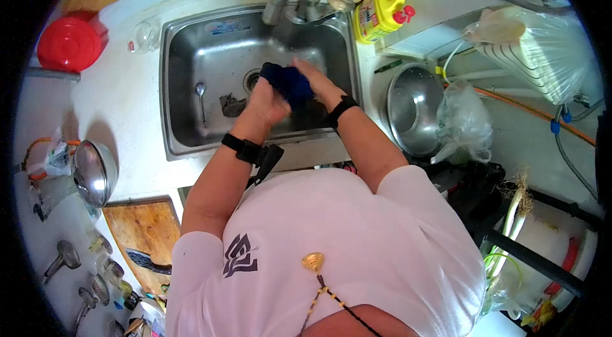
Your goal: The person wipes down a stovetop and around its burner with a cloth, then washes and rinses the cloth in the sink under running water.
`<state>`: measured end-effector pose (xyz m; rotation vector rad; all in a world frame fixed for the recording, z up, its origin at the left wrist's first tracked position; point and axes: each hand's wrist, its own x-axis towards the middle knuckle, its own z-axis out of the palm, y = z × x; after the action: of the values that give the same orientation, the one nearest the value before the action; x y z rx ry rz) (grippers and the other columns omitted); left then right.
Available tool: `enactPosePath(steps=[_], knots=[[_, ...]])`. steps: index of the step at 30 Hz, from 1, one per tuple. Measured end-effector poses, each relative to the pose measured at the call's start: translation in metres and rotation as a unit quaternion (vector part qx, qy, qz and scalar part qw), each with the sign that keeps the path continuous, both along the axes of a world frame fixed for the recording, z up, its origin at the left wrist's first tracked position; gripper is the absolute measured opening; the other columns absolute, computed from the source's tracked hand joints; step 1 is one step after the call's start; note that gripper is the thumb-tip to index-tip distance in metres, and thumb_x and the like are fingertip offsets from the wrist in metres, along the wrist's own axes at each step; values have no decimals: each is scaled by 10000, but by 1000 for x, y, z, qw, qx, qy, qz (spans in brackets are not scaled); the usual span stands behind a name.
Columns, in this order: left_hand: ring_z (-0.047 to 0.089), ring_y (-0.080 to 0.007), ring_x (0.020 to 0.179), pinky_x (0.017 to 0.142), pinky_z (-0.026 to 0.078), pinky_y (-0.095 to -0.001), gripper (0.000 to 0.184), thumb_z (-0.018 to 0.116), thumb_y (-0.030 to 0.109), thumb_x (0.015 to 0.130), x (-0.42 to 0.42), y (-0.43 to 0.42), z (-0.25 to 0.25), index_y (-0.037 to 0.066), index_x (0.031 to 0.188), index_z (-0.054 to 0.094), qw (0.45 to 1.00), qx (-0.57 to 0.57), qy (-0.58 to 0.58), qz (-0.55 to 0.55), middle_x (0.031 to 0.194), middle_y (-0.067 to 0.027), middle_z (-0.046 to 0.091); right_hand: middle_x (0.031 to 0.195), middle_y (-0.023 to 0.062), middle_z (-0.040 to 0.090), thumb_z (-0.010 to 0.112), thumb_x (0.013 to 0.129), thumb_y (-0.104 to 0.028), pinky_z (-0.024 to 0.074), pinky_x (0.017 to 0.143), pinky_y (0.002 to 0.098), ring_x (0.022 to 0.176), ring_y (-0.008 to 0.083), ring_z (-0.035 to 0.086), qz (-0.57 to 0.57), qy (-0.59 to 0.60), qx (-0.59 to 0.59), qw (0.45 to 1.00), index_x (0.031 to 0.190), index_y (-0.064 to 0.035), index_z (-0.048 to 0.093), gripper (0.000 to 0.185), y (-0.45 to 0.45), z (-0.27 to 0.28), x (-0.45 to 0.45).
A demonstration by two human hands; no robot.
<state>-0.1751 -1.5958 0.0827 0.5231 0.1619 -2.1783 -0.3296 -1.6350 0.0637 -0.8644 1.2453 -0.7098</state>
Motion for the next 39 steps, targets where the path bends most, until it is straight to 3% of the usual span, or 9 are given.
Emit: enactPosePath(steps=[1,2,5,7,11,17,28,31,39], knots=[[651,-274,1013,945,513,-465,321,456,324,986,-9,-5,0,79,1101,628,1000,3,17,-18,1096,-89,675,1076,92,670,553,960,-400,456,896,298,1013,175,596,22,-75,55,995,1193,-17,605,451,-1,-10,-19],[651,-274,1013,945,513,-465,321,456,324,986,-20,-9,5,79,1101,628,1000,-1,18,-18,1096,-89,675,1130,155,681,597,923,-358,478,903,326,1046,242,637,195,245,-172,934,1207,-33,608,431,-20,-54,-49],[658,-267,981,917,518,-417,283,477,278,968,-60,-20,30,66,1040,649,999,-7,42,-8,1052,-98,690,1056,203,692,642,877,-292,509,851,370,974,327,667,168,411,-301,844,1129,-54,658,347,-21,-12,-105],[655,-284,988,939,507,-431,282,478,246,960,-81,-29,41,33,1033,649,997,-49,58,-28,1054,-131,689,1047,253,661,578,879,-185,500,873,460,998,412,625,166,500,-217,822,1085,-55,672,261,-25,48,-123],[654,-293,988,948,502,-434,287,479,220,950,-115,-52,54,-1,1029,644,989,-114,89,-21,1054,-152,686,939,227,665,587,900,-214,503,780,479,906,422,624,-135,452,-330,818,916,-33,646,191,-38,110,-161],[650,-306,987,954,498,-441,310,455,205,955,-160,-81,70,-28,1053,634,991,-95,96,-5,1047,-169,684,985,203,667,531,953,-229,496,805,469,901,402,629,-170,464,-547,675,986,-45,659,226,-91,141,-191],[661,-263,960,897,521,-386,323,386,214,964,-207,-129,52,30,1044,640,949,-146,279,-27,1032,-113,700,1038,238,672,483,972,-353,488,878,433,980,373,649,-96,368,-320,868,1150,-40,640,393,-160,124,-200],[670,-227,910,834,536,-357,306,383,204,961,-216,-136,60,55,1015,645,982,-83,169,-4,983,-77,708,1066,238,667,466,980,-338,477,900,427,1002,382,636,-67,362,-260,893,1156,-36,634,388,-159,129,-200],[672,-233,926,868,533,-361,300,391,186,961,-224,-139,82,46,1034,647,991,-28,129,34,996,-78,708,1103,271,648,445,991,-310,475,909,422,1011,415,619,-108,419,-395,810,1267,1,557,431,-164,100,-202]])
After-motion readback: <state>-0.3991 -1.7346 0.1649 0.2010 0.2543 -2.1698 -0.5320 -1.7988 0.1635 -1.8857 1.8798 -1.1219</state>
